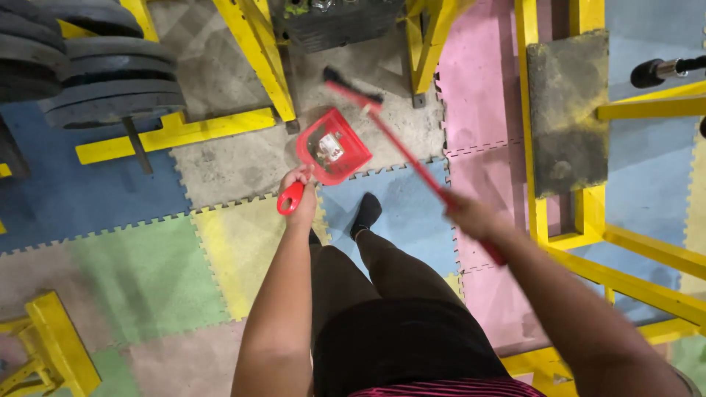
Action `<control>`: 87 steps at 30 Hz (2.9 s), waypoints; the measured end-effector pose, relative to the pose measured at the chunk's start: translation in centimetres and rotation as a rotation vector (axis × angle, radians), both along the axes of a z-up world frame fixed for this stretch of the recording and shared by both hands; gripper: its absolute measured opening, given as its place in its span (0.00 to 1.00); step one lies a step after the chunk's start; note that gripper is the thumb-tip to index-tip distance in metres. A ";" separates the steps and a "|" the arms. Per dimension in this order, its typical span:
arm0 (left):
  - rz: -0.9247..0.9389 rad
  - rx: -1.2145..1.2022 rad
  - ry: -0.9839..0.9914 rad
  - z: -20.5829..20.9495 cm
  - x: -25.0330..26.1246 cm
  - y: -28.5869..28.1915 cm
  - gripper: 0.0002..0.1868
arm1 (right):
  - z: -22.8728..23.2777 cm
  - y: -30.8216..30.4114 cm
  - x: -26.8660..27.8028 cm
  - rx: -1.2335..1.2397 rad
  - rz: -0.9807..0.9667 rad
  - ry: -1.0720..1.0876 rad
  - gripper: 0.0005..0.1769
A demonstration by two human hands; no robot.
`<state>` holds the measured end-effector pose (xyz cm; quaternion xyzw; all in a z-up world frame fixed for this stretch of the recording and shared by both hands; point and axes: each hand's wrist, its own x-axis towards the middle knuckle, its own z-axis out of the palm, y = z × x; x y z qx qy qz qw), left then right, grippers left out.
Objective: Sweeping the gym floor using a broom and a dustpan.
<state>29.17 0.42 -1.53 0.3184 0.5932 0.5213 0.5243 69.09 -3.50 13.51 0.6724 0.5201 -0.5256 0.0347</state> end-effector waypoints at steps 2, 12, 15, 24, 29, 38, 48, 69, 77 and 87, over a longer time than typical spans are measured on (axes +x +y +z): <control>0.086 -0.029 -0.063 0.1 -0.1 -1.1 0.14 | 4.2 7.1 -1.9 -0.174 -0.054 -0.107 0.34; 0.204 -0.090 0.088 1.2 1.6 -3.9 0.14 | -25.9 3.8 -2.0 0.037 0.412 -0.300 0.28; 0.241 -0.190 0.150 1.3 1.2 -2.7 0.15 | -9.3 1.4 -8.7 -0.373 0.380 -0.189 0.42; 0.109 -0.184 0.438 3.2 -2.2 -4.8 0.17 | 5.9 4.9 -0.9 -0.438 -0.001 -0.088 0.41; 0.253 -0.219 0.240 5.5 -2.0 -6.2 0.28 | 0.7 6.4 -4.6 -0.437 -0.160 -0.168 0.38; 0.088 -0.161 0.295 3.5 -5.2 -4.5 0.09 | 2.4 -5.5 -19.6 -0.397 -0.280 0.033 0.39; -0.201 0.036 0.426 3.3 -13.4 -1.6 0.08 | 2.7 -10.4 -8.2 -0.354 -0.811 -0.044 0.32; -0.385 0.035 0.422 0.1 -16.1 -0.5 0.07 | 2.0 -16.8 -22.6 -0.369 -0.907 0.052 0.39; -0.364 0.043 0.383 0.7 -14.2 -0.9 0.08 | -11.0 -12.1 -15.7 -0.246 -0.904 0.014 0.35; -0.257 0.006 0.253 -2.3 -17.0 -2.7 0.11 | 1.4 -14.2 -29.2 -0.516 -0.647 0.171 0.43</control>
